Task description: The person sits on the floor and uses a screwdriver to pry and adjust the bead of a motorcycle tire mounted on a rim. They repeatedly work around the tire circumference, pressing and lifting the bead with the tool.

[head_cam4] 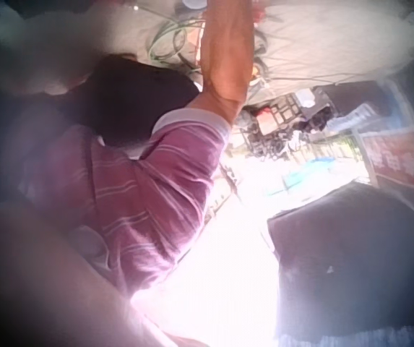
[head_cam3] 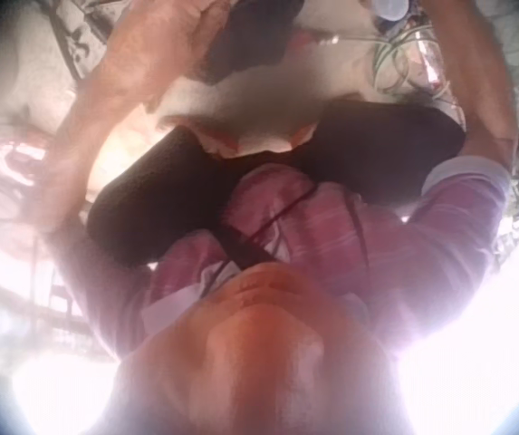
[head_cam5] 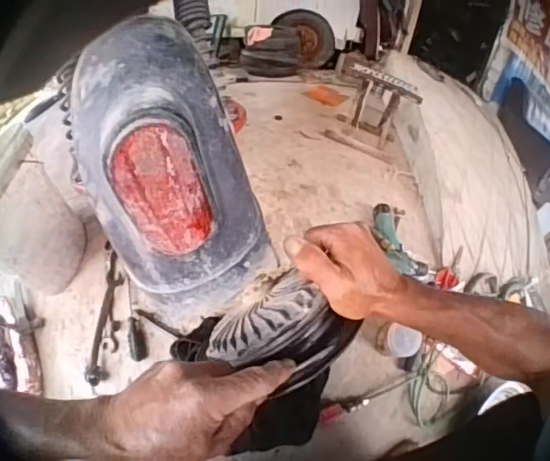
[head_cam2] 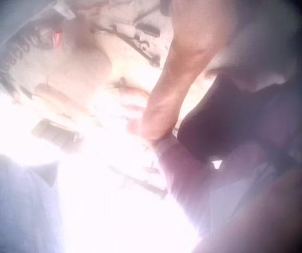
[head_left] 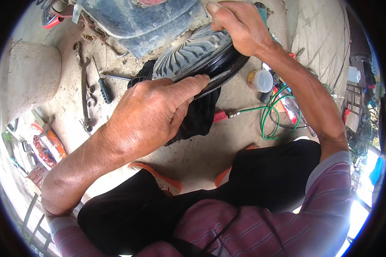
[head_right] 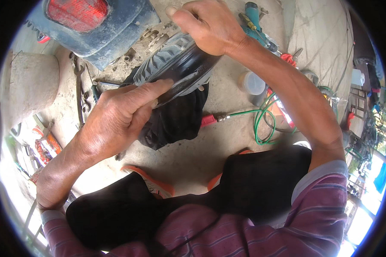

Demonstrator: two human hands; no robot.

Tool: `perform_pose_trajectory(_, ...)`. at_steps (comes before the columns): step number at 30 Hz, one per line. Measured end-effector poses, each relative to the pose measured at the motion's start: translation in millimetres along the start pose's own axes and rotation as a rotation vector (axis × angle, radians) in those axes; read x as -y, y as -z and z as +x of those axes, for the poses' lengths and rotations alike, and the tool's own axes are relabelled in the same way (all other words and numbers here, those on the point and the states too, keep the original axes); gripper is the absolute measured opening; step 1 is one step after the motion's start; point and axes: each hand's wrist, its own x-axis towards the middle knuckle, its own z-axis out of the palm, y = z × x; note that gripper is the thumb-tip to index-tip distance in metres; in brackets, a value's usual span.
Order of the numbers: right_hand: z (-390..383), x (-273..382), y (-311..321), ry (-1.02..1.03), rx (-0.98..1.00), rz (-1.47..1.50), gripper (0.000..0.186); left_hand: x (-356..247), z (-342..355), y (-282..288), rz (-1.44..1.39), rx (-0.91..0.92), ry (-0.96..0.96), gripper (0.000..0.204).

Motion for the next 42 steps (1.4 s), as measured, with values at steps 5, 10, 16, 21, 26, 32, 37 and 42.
perform_pose_trajectory(5,-5.2,-7.8,3.6,-0.069,0.077,0.014,0.058,29.5,-57.2,1.5,-0.158,0.012,0.078,0.045)
perform_pose_trajectory(10,2.7,-25.7,7.7,-0.055,0.06,0.075,0.052,38.8,-41.1,-7.0,-0.184,0.02,0.006,0.041)
perform_pose_trajectory(16,-3.9,-30.4,16.6,-0.048,-0.042,0.095,0.05,37.1,-45.8,-21.1,-0.04,-0.06,0.005,0.047)
perform_pose_trajectory(21,-20.8,-37.1,14.3,-0.015,-0.039,-0.098,0.058,45.1,-59.7,-23.3,0.091,-0.076,-0.025,0.059)
perform_pose_trajectory(26,-23.8,-9.3,6.6,-0.055,0.032,-0.051,0.05,71.7,-68.8,-13.9,0.233,-0.074,-0.107,0.058)
perform_pose_trajectory(32,-38.3,30.1,-3.7,0.459,0.128,-0.25,0.056,110.6,-80.1,-18.9,-0.043,-0.054,0.038,0.038)
perform_pose_trajectory(37,-38.1,31.2,-5.7,0.37,0.171,-0.324,0.058,138.4,-64.8,-32.0,-0.163,-0.071,-0.028,0.028)
perform_pose_trajectory(42,-39.1,35.5,-6.1,0.256,0.186,-0.301,0.06,138.9,-56.2,-34.5,-0.093,-0.098,-0.102,0.025)
